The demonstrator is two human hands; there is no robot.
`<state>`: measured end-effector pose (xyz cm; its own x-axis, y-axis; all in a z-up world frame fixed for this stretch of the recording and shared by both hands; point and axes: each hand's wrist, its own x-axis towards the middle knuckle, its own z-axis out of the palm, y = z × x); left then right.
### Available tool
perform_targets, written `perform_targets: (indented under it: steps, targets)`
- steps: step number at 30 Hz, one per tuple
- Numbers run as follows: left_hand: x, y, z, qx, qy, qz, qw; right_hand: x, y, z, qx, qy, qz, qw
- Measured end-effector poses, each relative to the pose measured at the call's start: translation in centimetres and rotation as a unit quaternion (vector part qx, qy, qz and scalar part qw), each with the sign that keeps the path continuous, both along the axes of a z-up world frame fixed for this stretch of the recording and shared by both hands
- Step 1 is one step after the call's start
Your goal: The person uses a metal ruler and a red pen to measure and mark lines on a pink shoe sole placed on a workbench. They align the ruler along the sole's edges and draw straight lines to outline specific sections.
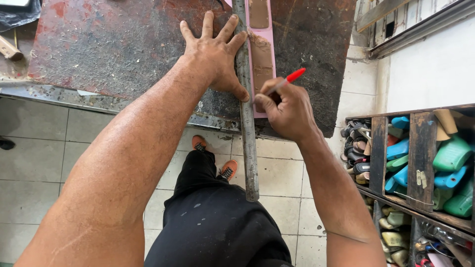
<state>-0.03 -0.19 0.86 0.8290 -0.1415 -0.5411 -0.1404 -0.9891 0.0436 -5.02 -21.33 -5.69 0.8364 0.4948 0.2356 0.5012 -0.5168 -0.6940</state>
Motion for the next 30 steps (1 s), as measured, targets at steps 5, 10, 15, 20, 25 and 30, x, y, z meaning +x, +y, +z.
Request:
perform_targets:
  steps: [5, 10, 15, 20, 25, 30]
  targets:
    - [-0.2, -0.2, 0.4, -0.001, 0.005, 0.006, 1.0, 3.4, 1.2, -1.5, 0.011, -0.057, 0.005, 0.998]
    - [-0.1, -0.2, 0.9, 0.0, 0.01, 0.009, 1.0, 8.8, 3.1, -3.4, 0.045, -0.095, 0.0, 0.994]
    - [0.0, -0.1, 0.5, 0.006, 0.015, 0.003, 1.0, 11.5, 4.9, -3.3, 0.097, -0.168, -0.026, 0.981]
    - [0.1, -0.1, 0.8, 0.008, 0.039, 0.006, 0.999, 7.6, 3.1, -4.1, 0.027, -0.149, -0.018, 0.988]
    - [0.0, 0.2, 0.2, 0.003, 0.024, 0.002, 1.0, -2.4, 0.1, -2.7, 0.03, -0.16, 0.045, 0.986]
    - [0.0, 0.3, 0.6, -0.019, 0.017, 0.005, 1.0, -10.9, -3.8, 0.5, -0.031, 0.013, 0.065, 0.997]
